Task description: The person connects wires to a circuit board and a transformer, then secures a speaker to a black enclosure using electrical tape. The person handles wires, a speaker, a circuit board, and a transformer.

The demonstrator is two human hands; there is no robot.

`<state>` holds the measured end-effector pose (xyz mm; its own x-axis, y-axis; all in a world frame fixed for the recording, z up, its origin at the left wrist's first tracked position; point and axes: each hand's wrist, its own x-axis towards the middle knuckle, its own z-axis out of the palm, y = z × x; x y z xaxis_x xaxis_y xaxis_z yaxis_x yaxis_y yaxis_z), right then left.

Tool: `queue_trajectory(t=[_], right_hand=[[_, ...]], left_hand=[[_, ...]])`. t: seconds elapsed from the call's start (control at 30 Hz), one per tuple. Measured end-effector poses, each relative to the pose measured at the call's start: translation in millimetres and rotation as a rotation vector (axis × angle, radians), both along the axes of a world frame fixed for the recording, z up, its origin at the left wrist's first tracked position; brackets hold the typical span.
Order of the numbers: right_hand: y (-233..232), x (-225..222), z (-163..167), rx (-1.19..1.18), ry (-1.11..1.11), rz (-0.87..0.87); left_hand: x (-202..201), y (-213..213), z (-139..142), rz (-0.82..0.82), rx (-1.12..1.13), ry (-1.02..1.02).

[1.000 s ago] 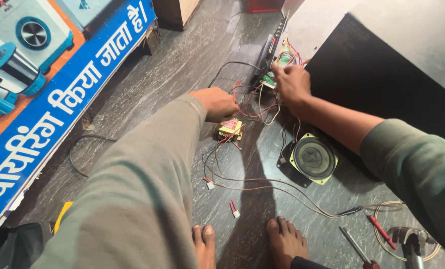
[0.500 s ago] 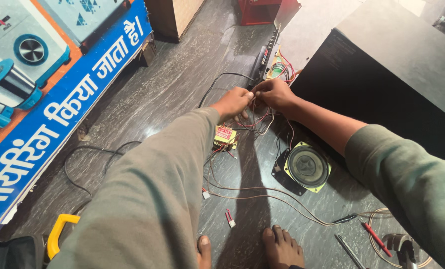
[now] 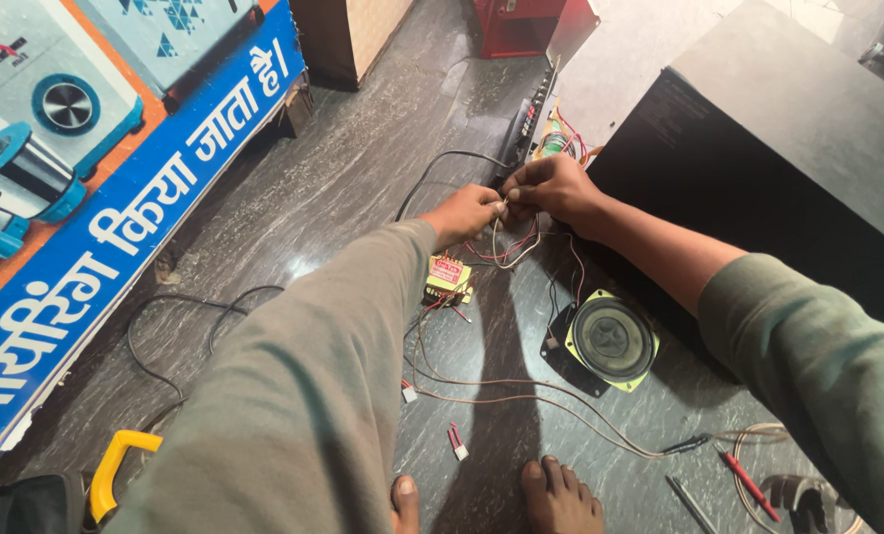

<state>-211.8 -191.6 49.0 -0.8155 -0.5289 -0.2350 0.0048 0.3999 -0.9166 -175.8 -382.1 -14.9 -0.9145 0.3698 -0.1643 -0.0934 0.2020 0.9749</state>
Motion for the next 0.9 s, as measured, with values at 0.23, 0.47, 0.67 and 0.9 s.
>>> queue_trajectory(t=[0.23, 0.47, 0.67, 0.9], right_hand=[[6.3, -6.6, -1.1, 0.024, 0.049, -0.043], [6.8, 2.2, 0.7, 0.069, 0.042, -0.051], [-0.9, 1.9, 9.7, 0.085, 0.012, -0.055], [-3.2, 3.5, 11.0, 0.106, 0.056, 0.05]], left_hand=[[4.1, -1.7, 9.6, 0.051, -0.137, 0.035], [-3.0, -5.5, 9.4, -0.063, -0.135, -0.025], [-5.6, -7.2, 13.6, -0.088, -0.181, 0.004], [-3.6, -8.5, 17.1, -0.08, -0.287, 0.041]])
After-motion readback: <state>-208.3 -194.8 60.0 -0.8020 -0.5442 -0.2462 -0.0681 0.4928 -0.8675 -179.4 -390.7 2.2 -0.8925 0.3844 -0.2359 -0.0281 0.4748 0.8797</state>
